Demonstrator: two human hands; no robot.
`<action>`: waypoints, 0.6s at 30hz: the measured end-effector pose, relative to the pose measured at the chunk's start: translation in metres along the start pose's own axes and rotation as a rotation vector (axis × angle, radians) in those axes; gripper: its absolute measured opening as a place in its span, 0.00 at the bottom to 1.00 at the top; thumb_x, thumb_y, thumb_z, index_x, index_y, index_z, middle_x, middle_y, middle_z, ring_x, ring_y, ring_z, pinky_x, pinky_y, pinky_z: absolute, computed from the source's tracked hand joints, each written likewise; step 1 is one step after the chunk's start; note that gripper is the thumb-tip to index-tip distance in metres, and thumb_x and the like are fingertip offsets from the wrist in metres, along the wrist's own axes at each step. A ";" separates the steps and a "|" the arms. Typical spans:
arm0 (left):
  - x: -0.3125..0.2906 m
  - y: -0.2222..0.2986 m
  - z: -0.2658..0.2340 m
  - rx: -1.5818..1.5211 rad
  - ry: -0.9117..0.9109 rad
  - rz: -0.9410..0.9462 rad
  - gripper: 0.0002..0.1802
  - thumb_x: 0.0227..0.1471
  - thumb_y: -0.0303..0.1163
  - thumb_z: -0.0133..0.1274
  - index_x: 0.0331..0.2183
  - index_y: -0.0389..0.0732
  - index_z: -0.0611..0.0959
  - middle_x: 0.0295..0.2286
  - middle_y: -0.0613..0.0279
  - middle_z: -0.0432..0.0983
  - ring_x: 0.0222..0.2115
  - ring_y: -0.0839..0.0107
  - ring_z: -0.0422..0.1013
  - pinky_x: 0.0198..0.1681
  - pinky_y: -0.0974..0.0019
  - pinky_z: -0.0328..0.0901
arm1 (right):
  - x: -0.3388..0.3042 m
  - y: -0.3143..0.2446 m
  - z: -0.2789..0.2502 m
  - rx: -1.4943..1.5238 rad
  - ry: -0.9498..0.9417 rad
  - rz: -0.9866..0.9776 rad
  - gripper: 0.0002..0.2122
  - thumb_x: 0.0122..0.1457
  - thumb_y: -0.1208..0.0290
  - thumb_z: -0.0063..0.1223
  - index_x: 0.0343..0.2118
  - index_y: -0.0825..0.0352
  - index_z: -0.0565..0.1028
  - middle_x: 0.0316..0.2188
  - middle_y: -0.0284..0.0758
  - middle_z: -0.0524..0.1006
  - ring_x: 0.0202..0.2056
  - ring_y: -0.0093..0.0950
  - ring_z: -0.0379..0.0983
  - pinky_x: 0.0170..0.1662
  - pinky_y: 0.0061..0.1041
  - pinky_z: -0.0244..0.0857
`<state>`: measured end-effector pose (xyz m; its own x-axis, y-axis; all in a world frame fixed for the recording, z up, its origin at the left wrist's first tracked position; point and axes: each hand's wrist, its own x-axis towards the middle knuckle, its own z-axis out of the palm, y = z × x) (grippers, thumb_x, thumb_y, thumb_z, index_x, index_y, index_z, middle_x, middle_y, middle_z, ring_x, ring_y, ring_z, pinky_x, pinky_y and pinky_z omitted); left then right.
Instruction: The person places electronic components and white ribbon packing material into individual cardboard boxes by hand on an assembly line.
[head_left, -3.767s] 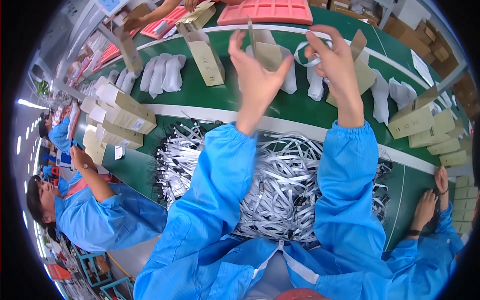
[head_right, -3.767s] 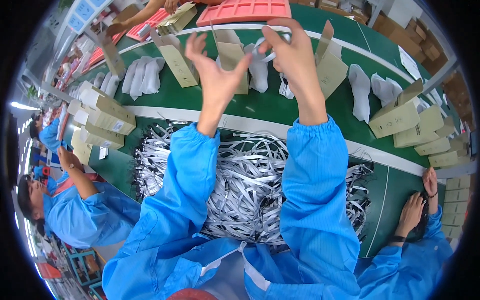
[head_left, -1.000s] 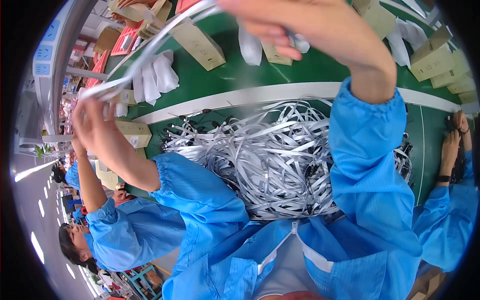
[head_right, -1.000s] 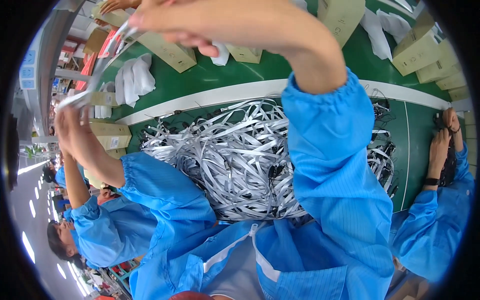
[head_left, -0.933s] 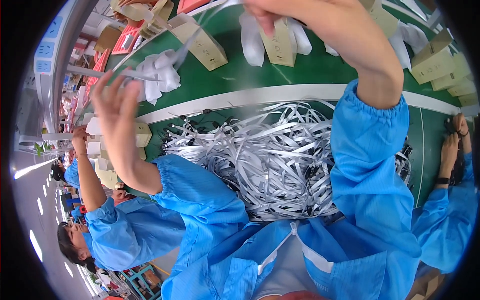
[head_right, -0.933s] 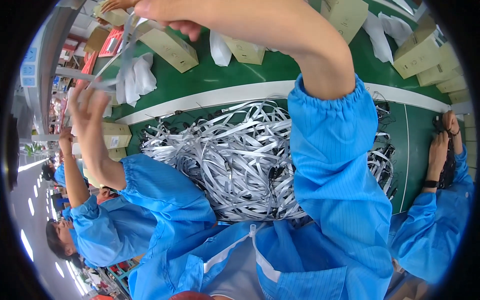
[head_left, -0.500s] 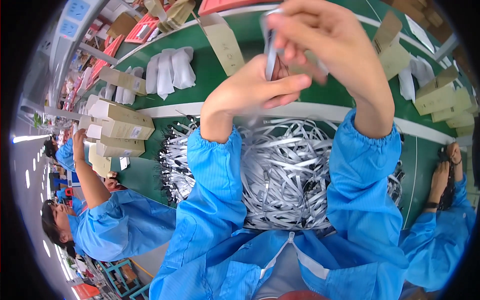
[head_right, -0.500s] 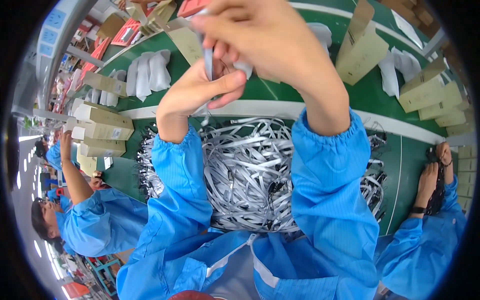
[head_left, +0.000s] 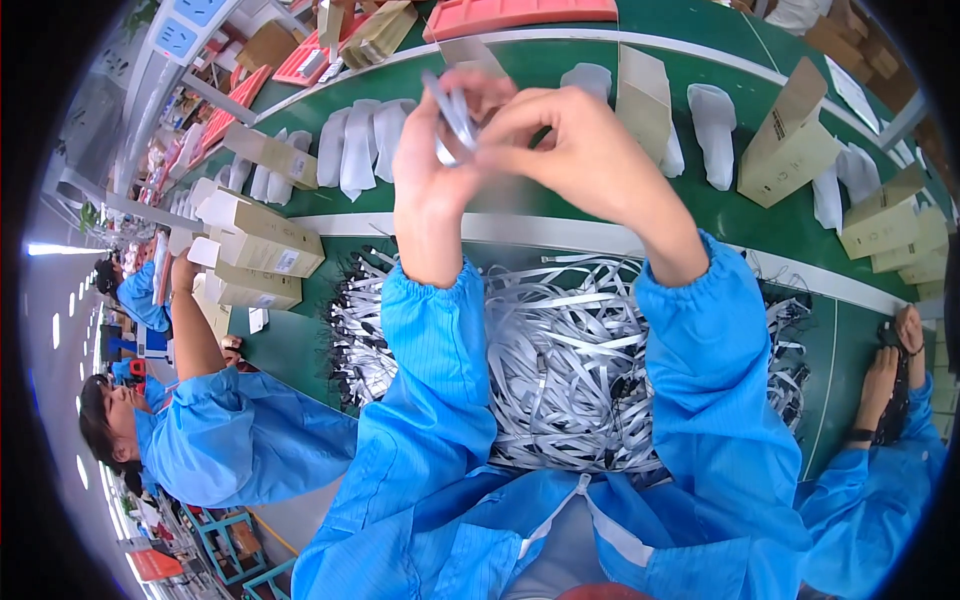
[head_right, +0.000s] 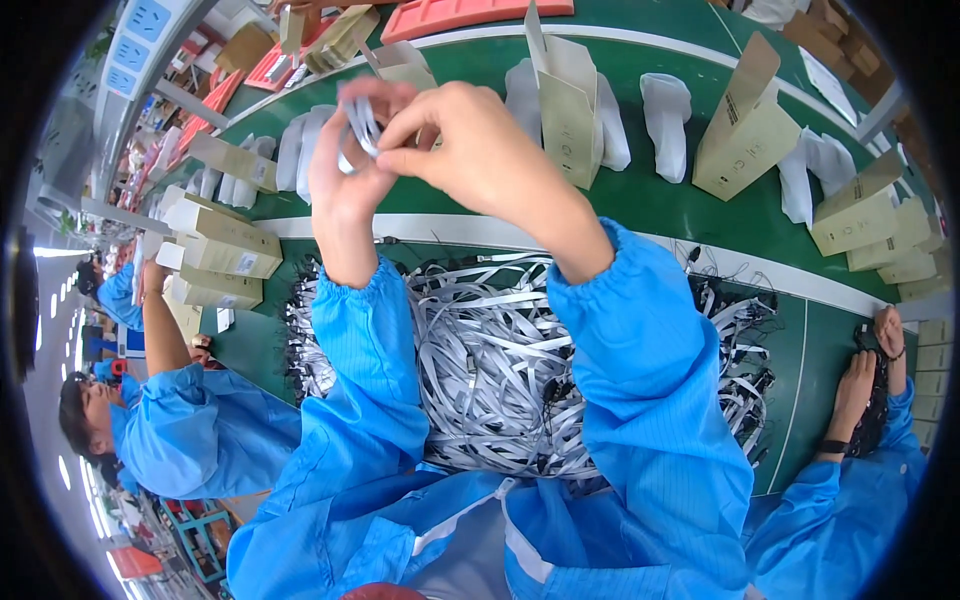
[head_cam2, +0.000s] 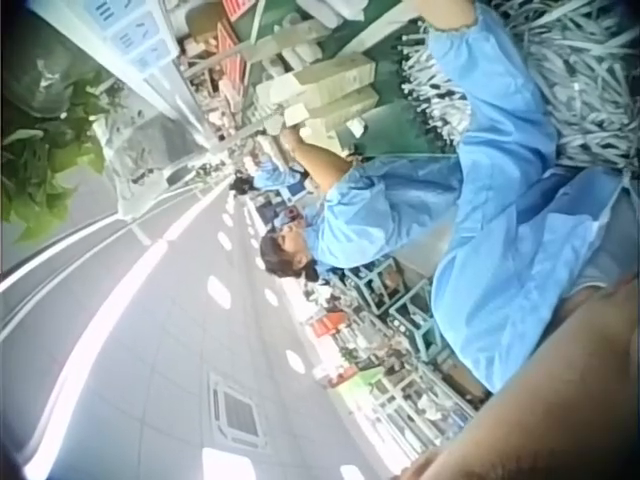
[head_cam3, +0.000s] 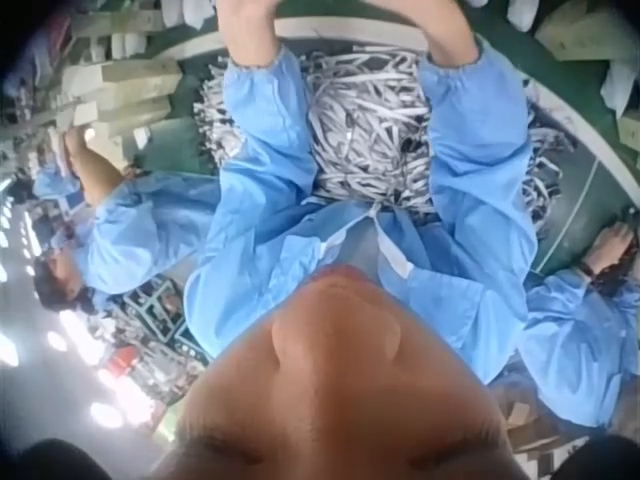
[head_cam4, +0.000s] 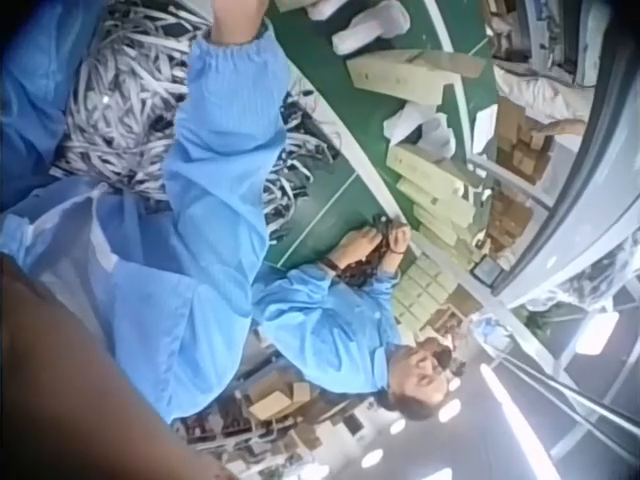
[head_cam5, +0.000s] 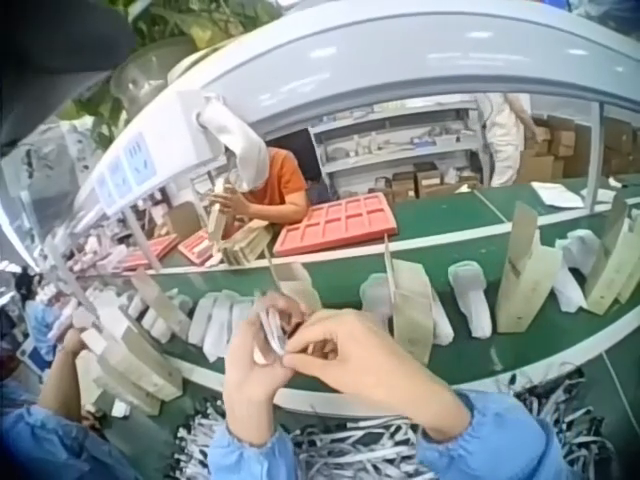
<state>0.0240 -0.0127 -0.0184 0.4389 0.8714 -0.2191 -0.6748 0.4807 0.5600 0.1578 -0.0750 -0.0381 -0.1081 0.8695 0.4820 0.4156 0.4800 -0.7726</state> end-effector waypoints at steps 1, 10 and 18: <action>0.011 0.008 -0.014 0.002 0.003 0.008 0.26 0.66 0.52 0.33 0.33 0.40 0.74 0.26 0.62 0.73 0.29 0.69 0.70 0.33 0.71 0.66 | 0.000 -0.002 0.003 0.039 -0.027 0.028 0.13 0.57 0.69 0.60 0.42 0.70 0.78 0.31 0.32 0.80 0.33 0.17 0.73 0.35 0.17 0.66; 0.026 0.022 -0.043 0.283 -0.712 -0.076 0.39 0.61 0.65 0.29 0.45 0.35 0.73 0.28 0.68 0.76 0.25 0.81 0.72 0.21 0.79 0.62 | 0.008 -0.017 0.029 -0.040 0.447 -0.174 0.20 0.57 0.73 0.59 0.53 0.69 0.72 0.33 0.37 0.80 0.31 0.20 0.76 0.35 0.21 0.69; 0.021 -0.011 -0.026 0.791 -0.179 0.244 0.48 0.57 0.71 0.18 0.46 0.39 0.76 0.25 0.67 0.74 0.19 0.80 0.67 0.18 0.76 0.60 | 0.007 -0.026 0.023 -0.041 0.249 0.083 0.12 0.57 0.79 0.55 0.45 0.69 0.78 0.28 0.36 0.80 0.27 0.18 0.74 0.31 0.18 0.67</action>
<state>0.0251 0.0025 -0.0502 0.4673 0.8811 0.0729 -0.1780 0.0130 0.9839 0.1255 -0.0781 -0.0241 0.1513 0.8478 0.5084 0.4509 0.3985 -0.7987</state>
